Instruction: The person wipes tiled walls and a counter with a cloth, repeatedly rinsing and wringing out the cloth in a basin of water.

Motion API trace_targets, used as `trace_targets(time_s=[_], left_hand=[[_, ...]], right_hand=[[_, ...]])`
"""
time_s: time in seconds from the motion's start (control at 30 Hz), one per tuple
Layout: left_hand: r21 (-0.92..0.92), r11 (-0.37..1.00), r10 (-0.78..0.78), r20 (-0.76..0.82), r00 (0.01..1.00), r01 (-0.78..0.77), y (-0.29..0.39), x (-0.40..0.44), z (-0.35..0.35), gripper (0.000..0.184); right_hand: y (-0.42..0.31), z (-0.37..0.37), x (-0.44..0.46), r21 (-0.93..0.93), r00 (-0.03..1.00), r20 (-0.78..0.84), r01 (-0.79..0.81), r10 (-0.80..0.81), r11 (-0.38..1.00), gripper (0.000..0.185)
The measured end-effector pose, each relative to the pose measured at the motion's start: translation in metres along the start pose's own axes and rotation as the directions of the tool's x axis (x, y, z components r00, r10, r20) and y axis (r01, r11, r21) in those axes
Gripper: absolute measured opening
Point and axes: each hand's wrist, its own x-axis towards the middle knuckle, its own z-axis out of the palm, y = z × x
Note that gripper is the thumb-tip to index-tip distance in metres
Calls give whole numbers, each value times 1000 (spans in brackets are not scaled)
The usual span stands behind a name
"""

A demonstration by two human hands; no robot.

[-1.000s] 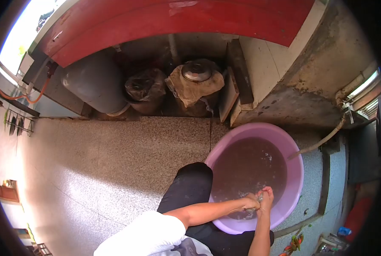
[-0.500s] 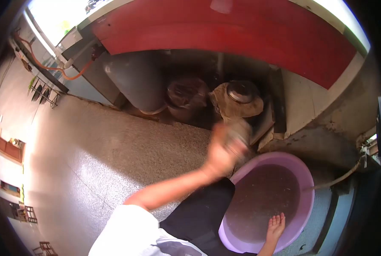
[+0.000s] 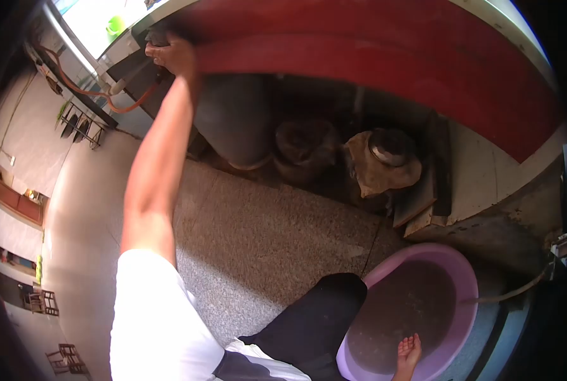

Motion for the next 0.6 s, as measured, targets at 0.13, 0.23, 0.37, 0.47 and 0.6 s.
trace_targets(time_s=[0.13,0.23,0.37,0.47,0.6], left_hand=[[-36,872,488,16,873,-488,64,-71,5,55],[-48,842,538,136,832,-537,87,-95,-2,61],[-32,852,522,136,842,-523,52,-61,-13,52],[93,983,160,-6,987,-159,-1,-11,-9,51],[88,993,77,-42,996,-73,-5,12,-2,48]], right_hand=[[3,-2,5,-2,1000,13,-27,28,1000,18],[7,-1,7,-42,998,-41,-40,39,998,22],[9,0,-2,-133,1000,-27,-4,0,991,22],[6,7,-8,-127,999,-36,11,-16,992,22],[2,9,-6,-142,999,-28,29,-34,989,23]])
